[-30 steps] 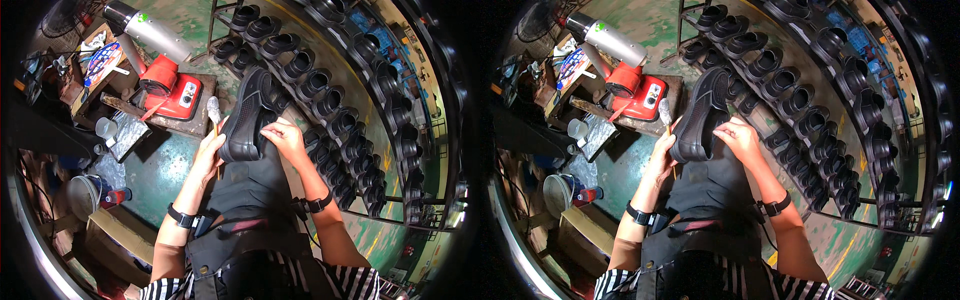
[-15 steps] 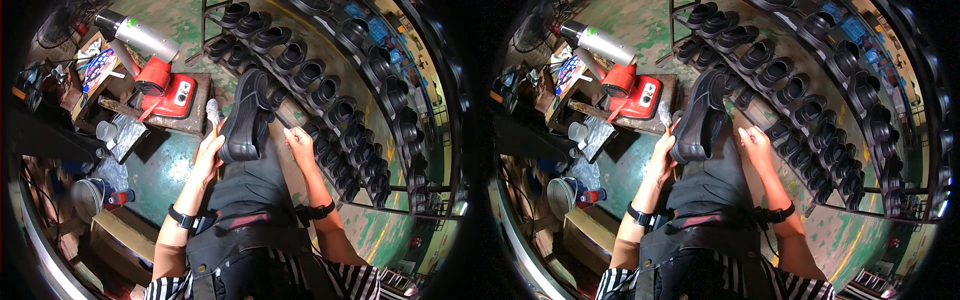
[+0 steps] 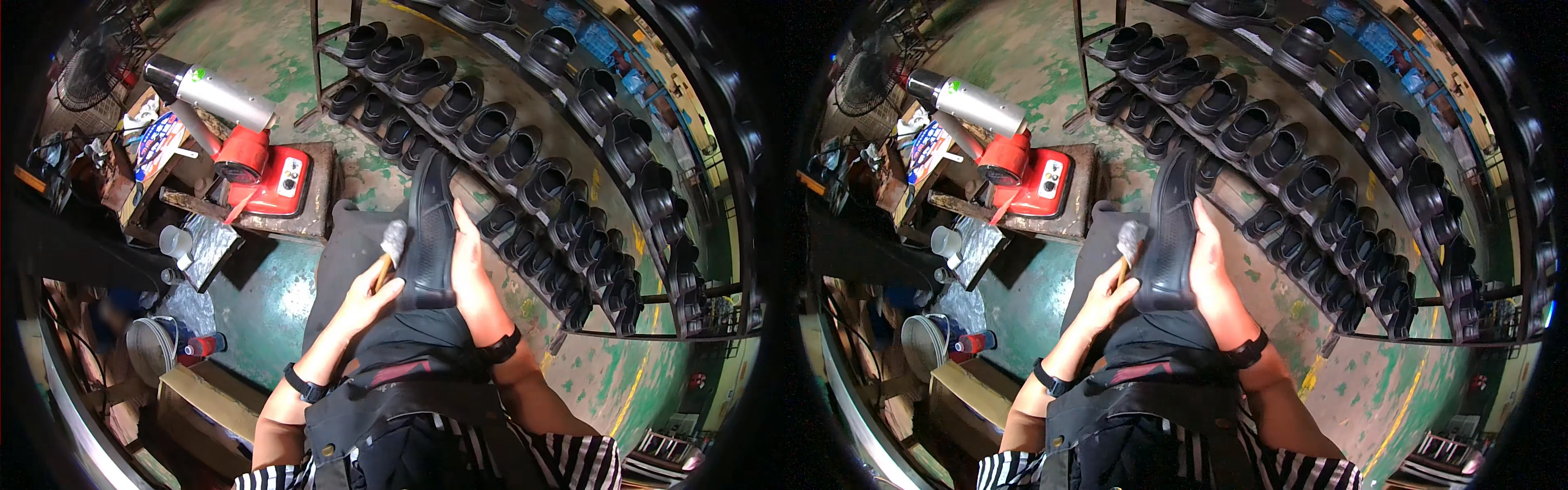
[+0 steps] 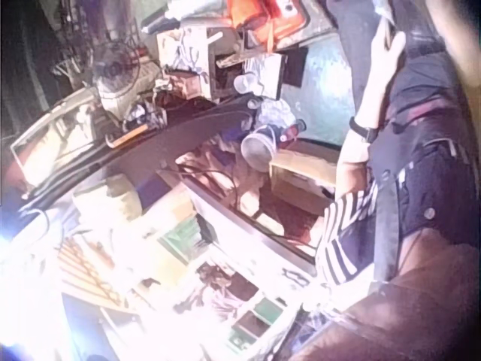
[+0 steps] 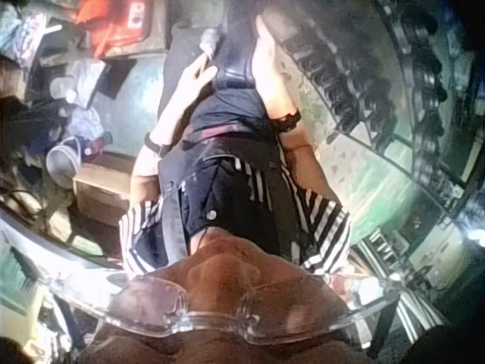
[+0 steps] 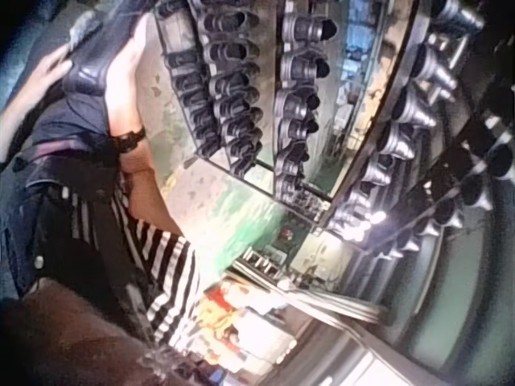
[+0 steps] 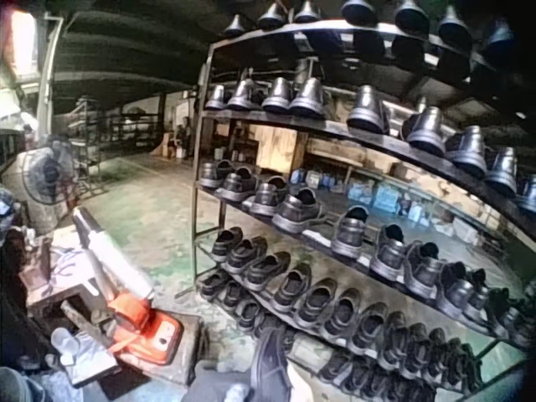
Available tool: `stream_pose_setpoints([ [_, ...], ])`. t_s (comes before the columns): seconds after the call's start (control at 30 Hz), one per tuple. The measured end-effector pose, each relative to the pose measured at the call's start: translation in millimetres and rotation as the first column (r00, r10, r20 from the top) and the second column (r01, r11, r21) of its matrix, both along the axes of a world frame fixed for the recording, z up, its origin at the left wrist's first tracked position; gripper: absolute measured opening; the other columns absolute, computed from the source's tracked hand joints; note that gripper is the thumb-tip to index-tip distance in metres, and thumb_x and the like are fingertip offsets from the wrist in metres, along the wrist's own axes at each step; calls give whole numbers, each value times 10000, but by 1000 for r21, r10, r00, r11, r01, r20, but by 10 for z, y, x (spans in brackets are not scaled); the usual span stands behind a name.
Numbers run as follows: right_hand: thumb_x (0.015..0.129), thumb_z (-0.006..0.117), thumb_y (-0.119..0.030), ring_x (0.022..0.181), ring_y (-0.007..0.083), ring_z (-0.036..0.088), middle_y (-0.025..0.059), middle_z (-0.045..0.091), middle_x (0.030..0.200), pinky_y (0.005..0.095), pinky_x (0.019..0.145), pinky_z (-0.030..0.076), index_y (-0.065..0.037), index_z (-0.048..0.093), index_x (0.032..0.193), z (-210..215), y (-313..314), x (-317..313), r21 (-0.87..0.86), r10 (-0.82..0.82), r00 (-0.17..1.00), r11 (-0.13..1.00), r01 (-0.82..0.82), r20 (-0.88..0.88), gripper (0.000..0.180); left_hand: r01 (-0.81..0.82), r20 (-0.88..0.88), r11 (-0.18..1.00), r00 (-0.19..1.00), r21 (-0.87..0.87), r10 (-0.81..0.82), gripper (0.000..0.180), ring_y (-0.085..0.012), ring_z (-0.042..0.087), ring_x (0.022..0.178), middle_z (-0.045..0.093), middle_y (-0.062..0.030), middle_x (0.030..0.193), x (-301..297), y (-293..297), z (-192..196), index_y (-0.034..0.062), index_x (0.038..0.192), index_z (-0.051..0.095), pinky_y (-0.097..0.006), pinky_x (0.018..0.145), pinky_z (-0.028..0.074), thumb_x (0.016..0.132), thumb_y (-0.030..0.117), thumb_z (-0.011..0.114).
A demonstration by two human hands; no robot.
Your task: Apply adhesive or primer to the soles and edges of black shoes using a handheld brush.
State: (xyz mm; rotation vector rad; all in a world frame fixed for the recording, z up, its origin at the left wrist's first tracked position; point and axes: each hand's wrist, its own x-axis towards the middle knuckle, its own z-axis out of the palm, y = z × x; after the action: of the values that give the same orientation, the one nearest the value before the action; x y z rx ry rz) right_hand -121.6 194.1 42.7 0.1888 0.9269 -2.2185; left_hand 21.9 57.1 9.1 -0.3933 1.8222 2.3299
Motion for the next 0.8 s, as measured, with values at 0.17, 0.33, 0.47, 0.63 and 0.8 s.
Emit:
stream_pose_setpoints([
  [0.17, 1003, 429, -435, 801, 249, 682, 122, 711, 982, 378, 758, 552, -24, 635, 1150, -11, 280, 42, -41, 264, 949, 965, -261, 171, 483, -65, -119, 998, 991, -3, 64, 360, -67, 531, 601, 647, 9, 844, -87, -108, -49, 8, 1102, 651, -215, 607, 438, 1026, 325, 497],
  [0.33, 1003, 408, -464, 840, 273, 681, 125, 704, 1018, 387, 807, 555, -9, 640, 1153, 4, 417, 111, 153, 89, 962, 979, -131, 258, 533, -271, -88, 935, 962, -230, 258, 252, -25, 409, 583, 461, 66, 623, -184, -205, -270, 18, 930, 670, -228, 536, 351, 971, 260, 614],
  [0.47, 964, 511, -469, 866, 260, 672, 113, 707, 1034, 383, 819, 546, -25, 663, 1134, 18, 702, 117, 229, 74, 961, 964, -137, 265, 499, -301, -115, 866, 953, -398, 279, 230, -50, 438, 643, 496, 24, 634, 29, -417, -416, 22, 940, 684, -271, 578, 395, 943, 249, 648],
  [0.63, 947, 567, -424, 875, 262, 671, 111, 705, 1043, 389, 826, 538, -25, 661, 1129, -64, 946, 136, 335, -41, 950, 940, -68, 310, 449, -63, 143, 820, 974, -569, 175, 204, -65, 545, 692, 625, -20, 721, 437, -370, -464, 41, 981, 720, -286, 637, 455, 954, 224, 636],
  [0.8, 962, 533, -429, 849, 269, 684, 124, 712, 1010, 394, 792, 554, -3, 654, 1138, -214, 956, 314, 182, 40, 940, 977, -107, 339, 477, -253, -237, 395, 967, -883, 90, 271, -304, 642, 721, 586, -100, 882, 234, 9, -451, 76, 982, 679, -399, 648, 517, 799, 263, 750],
])
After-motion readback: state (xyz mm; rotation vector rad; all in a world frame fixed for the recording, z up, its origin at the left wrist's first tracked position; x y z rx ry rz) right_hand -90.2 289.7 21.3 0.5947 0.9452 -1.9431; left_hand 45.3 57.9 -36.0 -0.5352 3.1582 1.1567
